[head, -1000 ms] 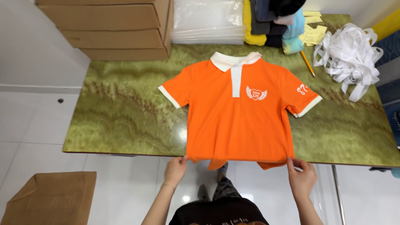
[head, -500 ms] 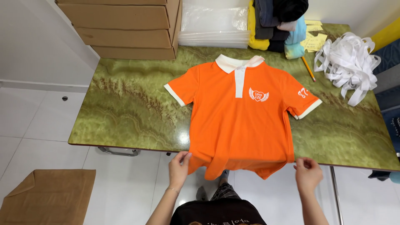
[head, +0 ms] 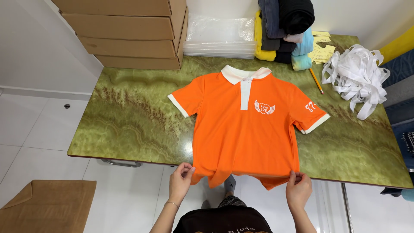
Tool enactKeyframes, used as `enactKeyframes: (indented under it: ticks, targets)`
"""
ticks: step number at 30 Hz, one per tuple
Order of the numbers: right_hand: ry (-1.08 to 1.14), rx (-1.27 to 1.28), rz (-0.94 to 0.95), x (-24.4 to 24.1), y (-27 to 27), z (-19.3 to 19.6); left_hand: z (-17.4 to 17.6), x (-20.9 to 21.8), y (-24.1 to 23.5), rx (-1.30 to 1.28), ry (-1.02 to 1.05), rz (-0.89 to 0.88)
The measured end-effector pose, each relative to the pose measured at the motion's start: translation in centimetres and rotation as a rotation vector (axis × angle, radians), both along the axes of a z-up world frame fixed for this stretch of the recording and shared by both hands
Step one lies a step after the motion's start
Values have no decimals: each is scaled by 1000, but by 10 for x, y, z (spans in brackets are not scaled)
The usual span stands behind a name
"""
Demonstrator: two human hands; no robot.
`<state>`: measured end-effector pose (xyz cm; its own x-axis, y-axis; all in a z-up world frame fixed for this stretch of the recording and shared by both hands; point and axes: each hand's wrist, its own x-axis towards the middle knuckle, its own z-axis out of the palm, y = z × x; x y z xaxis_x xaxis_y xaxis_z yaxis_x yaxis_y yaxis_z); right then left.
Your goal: The person takes an orange polo shirt, purple shorts, and a light blue polo shirt from a clothing rack. They fold each item neatly on a table and place them into a stack. Finally, they prepare a bubble wrap sheet on the table.
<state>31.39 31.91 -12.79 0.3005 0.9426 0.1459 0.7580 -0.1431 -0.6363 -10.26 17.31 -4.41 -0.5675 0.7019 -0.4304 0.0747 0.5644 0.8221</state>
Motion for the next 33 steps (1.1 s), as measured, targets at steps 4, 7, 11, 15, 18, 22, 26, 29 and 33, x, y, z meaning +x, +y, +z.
enactKeyframes:
  ticks: [4,7,11,15,18,22,26,29,33]
  targets:
    - [-19,86,34,42,24,-31,-2,-10,2,-24,24,-33]
    - [38,110,1,78,46,-28,-13,-25,1,80,73,59]
    - [169,-73,-155,91,67,-4,-5,-32,1,52,25,102]
    - [509,-221,55,94,69,21,-10,-33,-5,249,-133,-51]
    - [524,-227,94,100,47,33,-11,-42,-20,174,-314,-8]
    - [156,-315,64,105,44,8,-32,-39,-21,38,-40,-60]
    - [36,-370,44,67,49,44,-7,-29,-2,-290,151,-129]
    - [71,-331,64,30,69,83,7,-19,18,-358,227,-147]
    - [128,-235,112,-14,108,99,8,-13,45,-426,412,-188]
